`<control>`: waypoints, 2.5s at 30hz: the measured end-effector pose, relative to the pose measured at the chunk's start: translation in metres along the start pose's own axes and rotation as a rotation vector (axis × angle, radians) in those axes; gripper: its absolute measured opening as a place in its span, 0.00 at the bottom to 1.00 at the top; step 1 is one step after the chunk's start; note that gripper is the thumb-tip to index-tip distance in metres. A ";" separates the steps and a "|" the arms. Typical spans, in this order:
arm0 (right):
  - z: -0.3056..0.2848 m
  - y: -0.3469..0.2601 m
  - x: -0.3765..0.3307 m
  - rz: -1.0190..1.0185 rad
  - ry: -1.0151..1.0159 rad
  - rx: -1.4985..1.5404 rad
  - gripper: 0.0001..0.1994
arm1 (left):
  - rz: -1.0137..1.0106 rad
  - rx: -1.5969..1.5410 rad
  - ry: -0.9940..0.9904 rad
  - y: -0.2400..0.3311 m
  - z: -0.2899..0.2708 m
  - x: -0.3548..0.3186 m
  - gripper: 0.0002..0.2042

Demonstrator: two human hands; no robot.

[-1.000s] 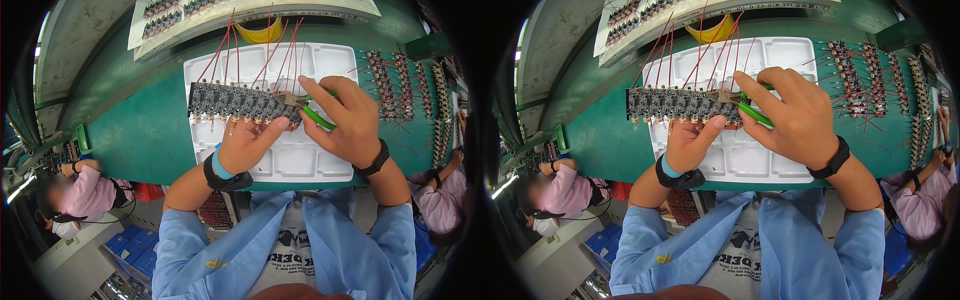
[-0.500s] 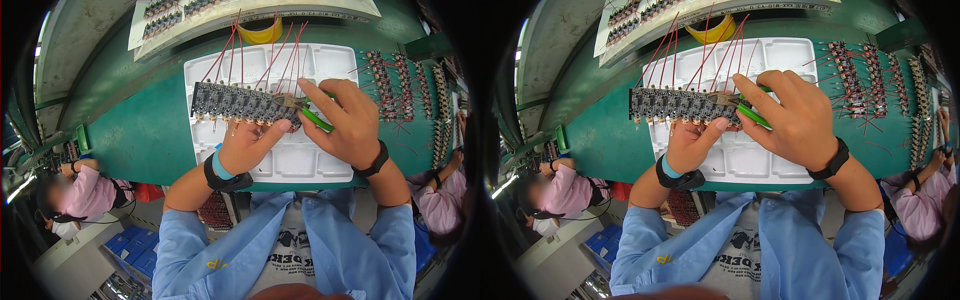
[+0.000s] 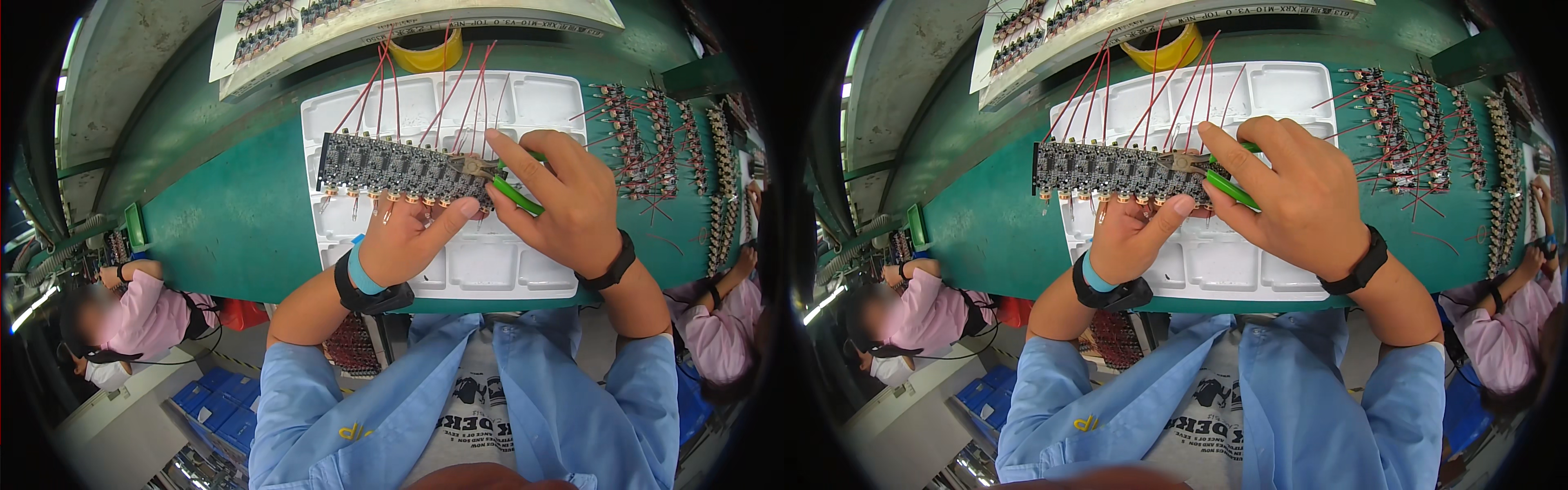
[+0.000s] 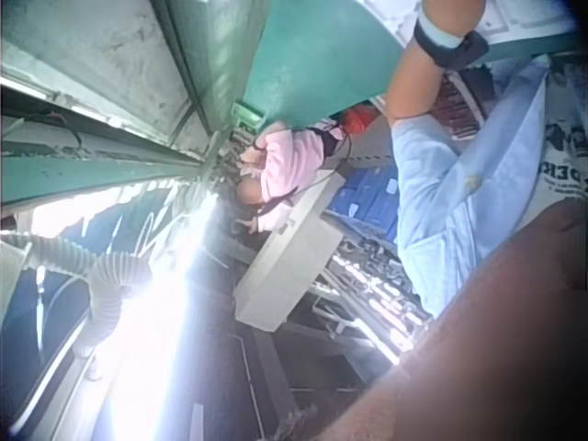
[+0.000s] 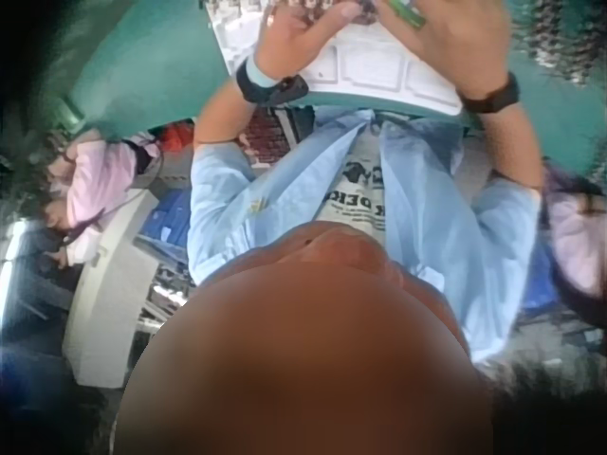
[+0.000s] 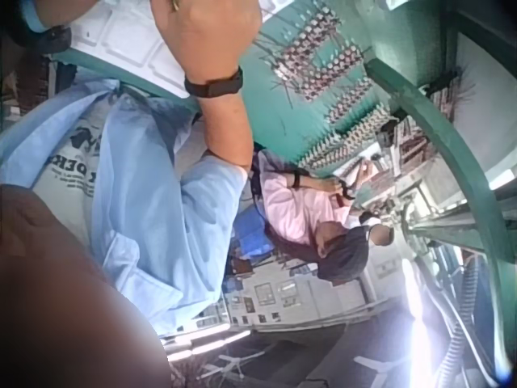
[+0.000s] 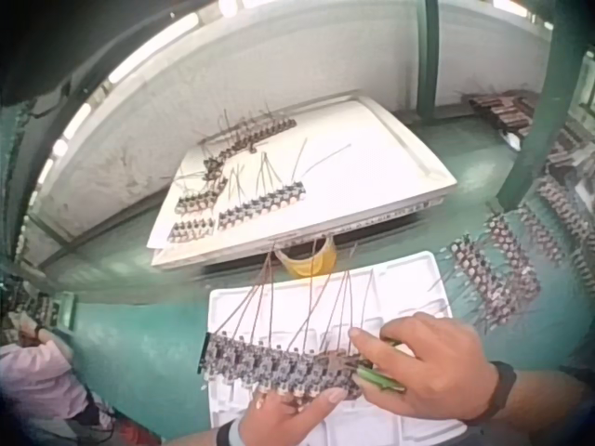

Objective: Trimming excess wire leads from electronic components using pliers at an assembly station.

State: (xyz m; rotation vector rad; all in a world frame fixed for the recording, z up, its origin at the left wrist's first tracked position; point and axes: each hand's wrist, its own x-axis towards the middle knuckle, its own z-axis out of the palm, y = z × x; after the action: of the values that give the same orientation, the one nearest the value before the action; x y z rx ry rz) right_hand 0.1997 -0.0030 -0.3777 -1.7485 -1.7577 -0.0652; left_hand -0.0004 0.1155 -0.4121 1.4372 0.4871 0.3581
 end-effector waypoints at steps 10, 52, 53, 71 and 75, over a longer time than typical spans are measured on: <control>0.001 0.000 -0.002 0.017 -0.038 -0.040 0.28 | 0.056 0.177 0.015 -0.010 -0.003 0.000 0.16; -0.001 0.002 -0.002 -0.003 -0.048 -0.070 0.30 | -0.060 0.073 0.042 0.004 -0.006 -0.002 0.09; -0.001 0.002 -0.002 -0.003 -0.054 -0.068 0.30 | -0.056 0.101 0.028 0.005 -0.007 -0.002 0.08; 0.003 0.003 0.001 -0.061 0.075 -0.040 0.27 | 0.045 -0.110 0.010 0.004 0.003 0.002 0.19; 0.003 0.003 0.001 -0.063 0.078 -0.040 0.27 | 0.112 0.000 -0.034 0.005 -0.003 0.004 0.18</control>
State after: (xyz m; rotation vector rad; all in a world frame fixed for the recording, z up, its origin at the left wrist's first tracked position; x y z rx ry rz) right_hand 0.2008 0.0001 -0.3807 -1.6961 -1.7657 -0.1939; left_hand 0.0017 0.1203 -0.4077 1.4721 0.3801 0.4225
